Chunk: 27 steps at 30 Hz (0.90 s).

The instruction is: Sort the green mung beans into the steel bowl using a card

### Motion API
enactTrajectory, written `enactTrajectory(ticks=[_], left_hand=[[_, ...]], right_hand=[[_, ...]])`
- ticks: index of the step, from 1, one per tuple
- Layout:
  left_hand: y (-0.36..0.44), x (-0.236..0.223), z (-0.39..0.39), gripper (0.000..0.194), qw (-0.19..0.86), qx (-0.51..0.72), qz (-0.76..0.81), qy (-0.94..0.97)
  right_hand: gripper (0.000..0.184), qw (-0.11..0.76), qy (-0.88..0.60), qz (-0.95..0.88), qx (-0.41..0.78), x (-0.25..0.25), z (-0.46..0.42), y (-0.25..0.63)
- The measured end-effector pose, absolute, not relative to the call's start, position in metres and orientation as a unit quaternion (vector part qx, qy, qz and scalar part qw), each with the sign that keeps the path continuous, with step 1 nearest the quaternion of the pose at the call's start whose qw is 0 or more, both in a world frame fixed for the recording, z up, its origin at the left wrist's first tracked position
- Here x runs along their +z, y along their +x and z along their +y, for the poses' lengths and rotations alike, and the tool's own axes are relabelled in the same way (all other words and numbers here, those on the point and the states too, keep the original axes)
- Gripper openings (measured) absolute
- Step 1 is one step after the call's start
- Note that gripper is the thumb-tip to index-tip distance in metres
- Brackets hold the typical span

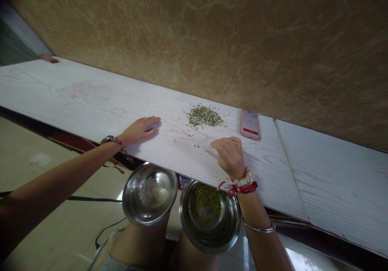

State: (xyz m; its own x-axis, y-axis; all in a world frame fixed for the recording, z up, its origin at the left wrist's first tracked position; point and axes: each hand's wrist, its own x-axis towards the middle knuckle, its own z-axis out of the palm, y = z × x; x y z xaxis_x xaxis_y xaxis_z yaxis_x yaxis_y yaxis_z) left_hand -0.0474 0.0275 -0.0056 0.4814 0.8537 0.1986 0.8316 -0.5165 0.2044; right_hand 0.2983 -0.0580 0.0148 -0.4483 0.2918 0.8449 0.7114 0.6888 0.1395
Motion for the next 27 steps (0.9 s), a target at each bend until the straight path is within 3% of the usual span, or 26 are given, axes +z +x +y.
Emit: enactTrajectory(ticks=[12, 21, 27], left_hand=[[-0.0477, -0.0055, 0.0275, 0.049, 0.049, 0.150, 0.486, 0.859], [-0.0462, -0.0039, 0.0264, 0.051, 0.045, 0.134, 0.495, 0.858], [-0.0467, -0.0049, 0.0275, 0.051, 0.051, 0.136, 0.495, 0.857]], right_hand=[[0.036, 0.401, -0.301, -0.834, -0.231, 0.0127, -0.0586, 0.3009], [0.028, 0.419, -0.306, -0.814, -0.260, 0.0165, -0.0593, 0.2984], [0.035, 0.398, -0.298, -0.831, -0.248, 0.0166, -0.0611, 0.3018]])
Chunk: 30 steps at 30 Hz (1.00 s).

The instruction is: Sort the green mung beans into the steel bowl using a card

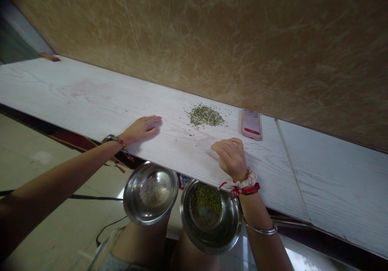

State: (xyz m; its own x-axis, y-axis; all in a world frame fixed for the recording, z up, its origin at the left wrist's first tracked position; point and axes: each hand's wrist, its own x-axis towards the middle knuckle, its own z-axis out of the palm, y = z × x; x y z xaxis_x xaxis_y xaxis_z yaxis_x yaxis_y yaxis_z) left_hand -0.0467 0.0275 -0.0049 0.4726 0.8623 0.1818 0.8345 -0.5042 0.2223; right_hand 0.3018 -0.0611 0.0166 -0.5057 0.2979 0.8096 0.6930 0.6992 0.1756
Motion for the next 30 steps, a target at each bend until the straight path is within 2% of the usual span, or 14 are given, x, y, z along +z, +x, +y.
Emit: enactTrajectory(ticks=[11, 18, 25, 30], left_hand=[[-0.0466, -0.0043, 0.0271, 0.049, 0.055, 0.142, 0.491, 0.858], [-0.0463, -0.0053, 0.0274, 0.049, 0.047, 0.140, 0.494, 0.857], [-0.0482, -0.0072, 0.0287, 0.049, 0.047, 0.148, 0.490, 0.858], [-0.0486, -0.0078, 0.0292, 0.048, 0.047, 0.152, 0.484, 0.861]], right_hand=[[0.036, 0.414, -0.296, -0.828, -0.235, 0.0143, -0.0618, 0.3035], [0.035, 0.389, -0.290, -0.840, -0.242, 0.0132, -0.0601, 0.3016], [0.036, 0.430, -0.314, -0.810, -0.244, 0.0097, -0.0590, 0.3028], [0.038, 0.379, -0.297, -0.845, -0.231, 0.0091, -0.0576, 0.2990]])
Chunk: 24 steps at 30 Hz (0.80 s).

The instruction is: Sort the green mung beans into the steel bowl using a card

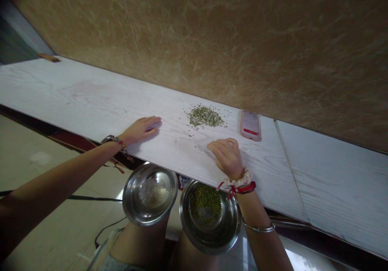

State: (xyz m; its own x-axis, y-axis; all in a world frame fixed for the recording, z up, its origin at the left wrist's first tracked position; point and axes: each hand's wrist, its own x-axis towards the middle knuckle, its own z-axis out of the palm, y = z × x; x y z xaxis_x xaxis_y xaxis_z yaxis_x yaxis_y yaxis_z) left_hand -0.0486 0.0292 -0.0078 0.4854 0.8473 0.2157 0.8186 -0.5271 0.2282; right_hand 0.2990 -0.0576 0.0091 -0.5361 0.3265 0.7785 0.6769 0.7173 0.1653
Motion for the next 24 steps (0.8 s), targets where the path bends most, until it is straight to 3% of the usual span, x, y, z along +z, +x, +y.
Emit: enactTrajectory(ticks=[8, 13, 24], left_hand=[[-0.046, -0.005, 0.024, 0.045, 0.017, 0.133, 0.473, 0.871], [-0.042, 0.000, 0.018, 0.040, 0.009, 0.104, 0.365, 0.925], [-0.028, 0.006, 0.014, 0.038, -0.032, 0.066, 0.309, 0.948]], right_hand=[[0.037, 0.409, -0.347, -0.800, -0.270, 0.012, -0.056, 0.298], [0.029, 0.428, -0.350, -0.790, -0.265, 0.015, -0.057, 0.296], [0.030, 0.389, -0.356, -0.808, -0.264, 0.012, -0.051, 0.290]])
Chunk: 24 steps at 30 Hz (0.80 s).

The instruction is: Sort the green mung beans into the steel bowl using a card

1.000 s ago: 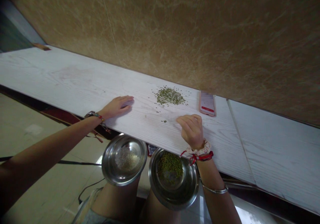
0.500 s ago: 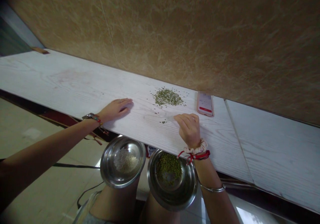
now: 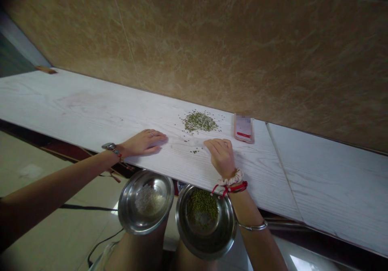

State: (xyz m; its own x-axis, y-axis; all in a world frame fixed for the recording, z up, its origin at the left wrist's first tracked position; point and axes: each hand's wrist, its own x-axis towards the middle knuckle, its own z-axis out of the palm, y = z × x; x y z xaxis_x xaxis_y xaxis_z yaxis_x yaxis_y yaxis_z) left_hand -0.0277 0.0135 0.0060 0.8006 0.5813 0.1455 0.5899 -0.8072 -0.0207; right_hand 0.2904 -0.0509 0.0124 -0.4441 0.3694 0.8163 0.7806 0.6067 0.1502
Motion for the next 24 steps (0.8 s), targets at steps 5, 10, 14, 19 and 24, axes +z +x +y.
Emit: enactTrajectory(ticks=[5, 10, 14, 19, 24], left_hand=[[-0.0287, 0.0036, 0.0121, 0.037, 0.021, -0.068, -0.309, -0.948], [-0.0313, 0.0002, 0.0135, 0.040, 0.006, -0.064, -0.315, -0.947], [-0.0318, -0.0016, 0.0155, 0.041, -0.012, -0.060, -0.323, -0.944], [-0.0307, -0.0019, 0.0154, 0.041, -0.026, -0.059, -0.337, -0.939], [-0.0291, -0.0011, 0.0150, 0.041, -0.030, -0.066, -0.339, -0.938]], right_hand=[[0.026, 0.400, -0.335, -0.811, -0.264, 0.0139, -0.0549, 0.2928], [0.025, 0.361, -0.324, -0.832, -0.269, 0.0138, -0.0523, 0.2899], [0.027, 0.353, -0.351, -0.821, -0.279, 0.0126, -0.0505, 0.2905], [0.027, 0.387, -0.346, -0.807, -0.282, 0.0131, -0.0543, 0.2917], [0.024, 0.386, -0.352, -0.803, -0.287, 0.0198, -0.0529, 0.2927]])
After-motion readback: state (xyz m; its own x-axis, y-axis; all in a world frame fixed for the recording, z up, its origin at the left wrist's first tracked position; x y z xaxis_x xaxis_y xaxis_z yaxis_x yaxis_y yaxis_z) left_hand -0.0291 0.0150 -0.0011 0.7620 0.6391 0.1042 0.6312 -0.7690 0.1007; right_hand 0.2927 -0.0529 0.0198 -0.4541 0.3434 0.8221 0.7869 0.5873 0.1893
